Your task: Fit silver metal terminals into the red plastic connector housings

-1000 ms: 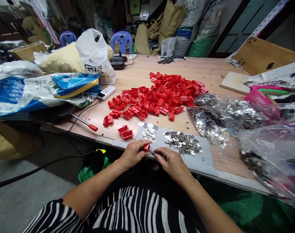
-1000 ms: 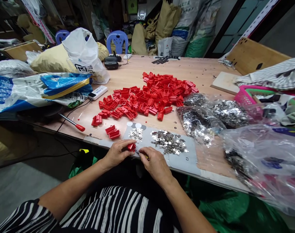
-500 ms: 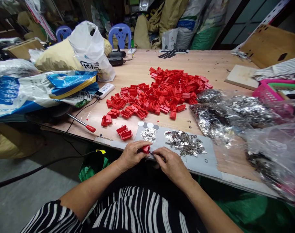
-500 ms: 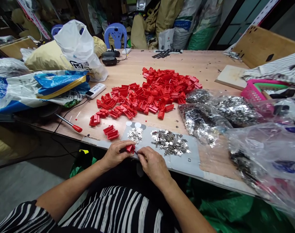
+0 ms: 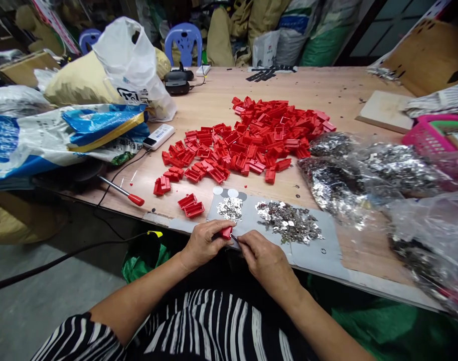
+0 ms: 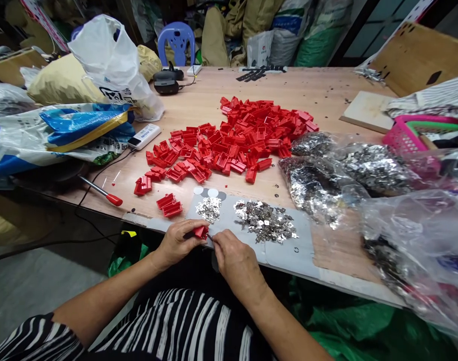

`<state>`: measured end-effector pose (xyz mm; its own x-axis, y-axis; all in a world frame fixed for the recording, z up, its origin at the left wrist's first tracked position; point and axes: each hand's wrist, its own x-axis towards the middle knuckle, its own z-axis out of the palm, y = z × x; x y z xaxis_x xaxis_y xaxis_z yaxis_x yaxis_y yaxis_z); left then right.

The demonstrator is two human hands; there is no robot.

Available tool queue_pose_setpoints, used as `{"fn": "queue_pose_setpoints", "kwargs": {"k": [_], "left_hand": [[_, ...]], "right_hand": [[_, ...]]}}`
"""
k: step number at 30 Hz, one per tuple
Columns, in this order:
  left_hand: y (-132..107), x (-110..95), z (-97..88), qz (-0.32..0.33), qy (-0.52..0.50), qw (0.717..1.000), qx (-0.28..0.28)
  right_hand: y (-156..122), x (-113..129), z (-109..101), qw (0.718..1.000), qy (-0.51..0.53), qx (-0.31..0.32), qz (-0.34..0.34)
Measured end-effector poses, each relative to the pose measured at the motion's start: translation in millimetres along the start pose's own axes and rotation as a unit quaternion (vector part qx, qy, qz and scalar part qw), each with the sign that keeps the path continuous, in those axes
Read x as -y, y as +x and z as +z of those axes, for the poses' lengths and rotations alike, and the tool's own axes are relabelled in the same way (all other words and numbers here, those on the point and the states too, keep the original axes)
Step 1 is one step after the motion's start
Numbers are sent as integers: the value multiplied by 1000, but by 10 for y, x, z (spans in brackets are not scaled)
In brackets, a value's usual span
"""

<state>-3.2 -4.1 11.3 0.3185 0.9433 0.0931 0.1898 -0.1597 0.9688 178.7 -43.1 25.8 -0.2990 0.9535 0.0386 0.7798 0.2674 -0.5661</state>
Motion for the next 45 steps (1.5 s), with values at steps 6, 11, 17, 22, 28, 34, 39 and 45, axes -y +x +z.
{"fn": "queue_pose_setpoints", "kwargs": {"k": [6,11,17,22,28,34,39,45], "left_hand": [[-17,28,17,10,26,1000,-15],[-31,26,-2,28,49,998,-13],[-125,-111,63,-43,-104,991,-68],[-174,-335,94,-166,-440,881,-54],[-239,-392,101,-249,-594,764,-48],[-270,-437,148,-283,-613,736,-63],[-292,-413,158,-266,-610,744,-59],[-297,-293,89,-219,-540,813,-29]], "right_hand": [[23,71,32,1000,-20,-5,7],[32,-18,-33,998,60,0,5],[-31,-38,-144,989,150,-13,2],[-21,94,-268,980,197,41,-10],[-14,180,-255,976,207,59,-26],[-38,208,-262,978,204,45,-29],[-62,197,-206,975,218,33,-22],[10,110,-104,963,269,28,-16]]}}
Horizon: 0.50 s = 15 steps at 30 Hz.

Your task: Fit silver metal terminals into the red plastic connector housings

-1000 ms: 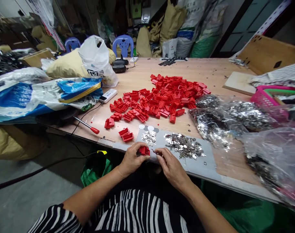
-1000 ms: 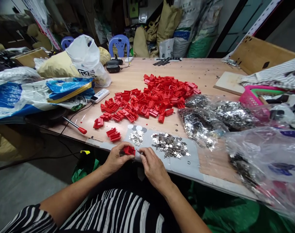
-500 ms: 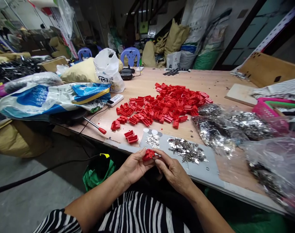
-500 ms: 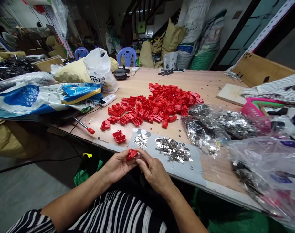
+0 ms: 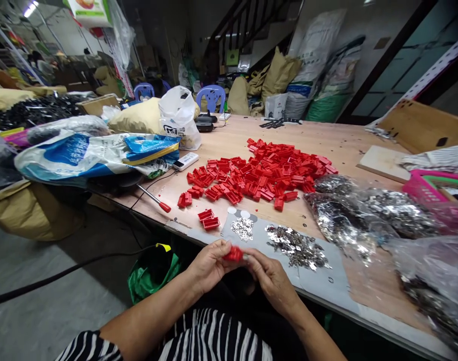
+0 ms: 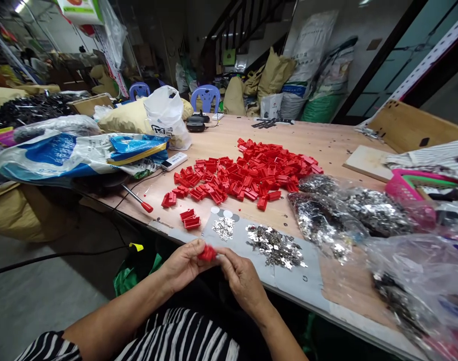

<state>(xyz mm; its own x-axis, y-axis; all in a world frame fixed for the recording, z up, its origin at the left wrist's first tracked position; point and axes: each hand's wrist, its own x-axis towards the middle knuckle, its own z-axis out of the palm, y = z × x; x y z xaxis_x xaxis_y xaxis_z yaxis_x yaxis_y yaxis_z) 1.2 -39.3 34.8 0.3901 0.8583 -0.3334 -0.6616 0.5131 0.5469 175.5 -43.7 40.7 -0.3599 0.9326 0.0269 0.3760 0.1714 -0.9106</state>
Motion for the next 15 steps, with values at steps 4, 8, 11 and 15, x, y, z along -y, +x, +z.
{"fn": "queue_pose_setpoints", "kwargs": {"k": [4,8,11,15], "left_hand": [[23,-42,-87,132,258,957,-29],[128,-137,-263,376,600,703,-69],[251,-219,-420,433,702,556,-104],[369,-314,-530,422,735,503,-170]], "right_hand": [[101,-65,17,999,41,-17,18],[157,-114,53,998,41,-14,41],[167,-134,73,998,30,-11,51],[164,-152,74,997,27,-8,66]]}}
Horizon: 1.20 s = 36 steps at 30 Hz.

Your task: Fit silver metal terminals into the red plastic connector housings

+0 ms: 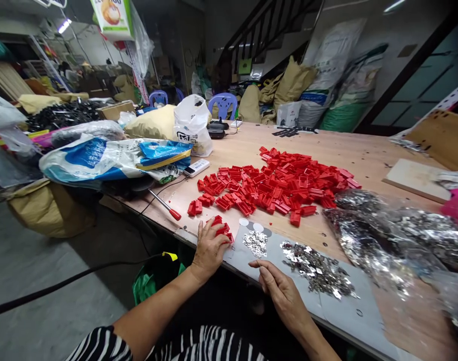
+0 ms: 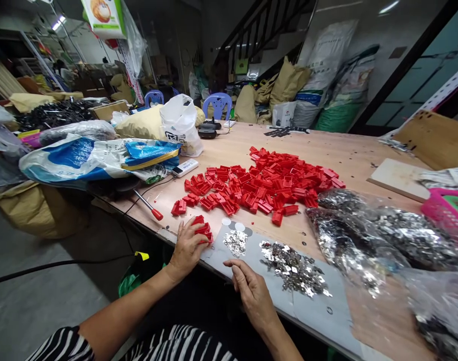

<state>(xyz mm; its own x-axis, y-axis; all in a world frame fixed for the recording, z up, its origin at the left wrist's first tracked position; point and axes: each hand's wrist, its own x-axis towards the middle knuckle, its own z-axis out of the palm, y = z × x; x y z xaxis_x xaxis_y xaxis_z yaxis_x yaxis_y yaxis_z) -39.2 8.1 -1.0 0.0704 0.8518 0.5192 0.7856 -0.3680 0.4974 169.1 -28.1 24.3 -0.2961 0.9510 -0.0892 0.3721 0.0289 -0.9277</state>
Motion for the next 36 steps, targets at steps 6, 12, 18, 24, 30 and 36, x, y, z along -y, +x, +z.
{"fn": "queue_pose_setpoints", "kwargs": {"k": [6,12,18,24,30,36], "left_hand": [[222,175,-65,-62,-12,997,-37],[572,580,-33,-212,20,972,-97],[710,800,54,-269,48,958,-85],[665,797,-14,-246,51,965,-70],[620,795,-77,-220,42,970,-92],[577,497,-200,-172,-74,967,-171]], "right_hand": [[4,-61,-19,1000,2,1,9],[-1,-100,-16,1000,21,-3,15],[-26,-68,-21,999,42,-19,8],[-77,-17,-9,997,70,-17,-1],[-177,-68,-162,995,39,-93,-6],[-269,-192,-649,965,-139,-219,41]]}}
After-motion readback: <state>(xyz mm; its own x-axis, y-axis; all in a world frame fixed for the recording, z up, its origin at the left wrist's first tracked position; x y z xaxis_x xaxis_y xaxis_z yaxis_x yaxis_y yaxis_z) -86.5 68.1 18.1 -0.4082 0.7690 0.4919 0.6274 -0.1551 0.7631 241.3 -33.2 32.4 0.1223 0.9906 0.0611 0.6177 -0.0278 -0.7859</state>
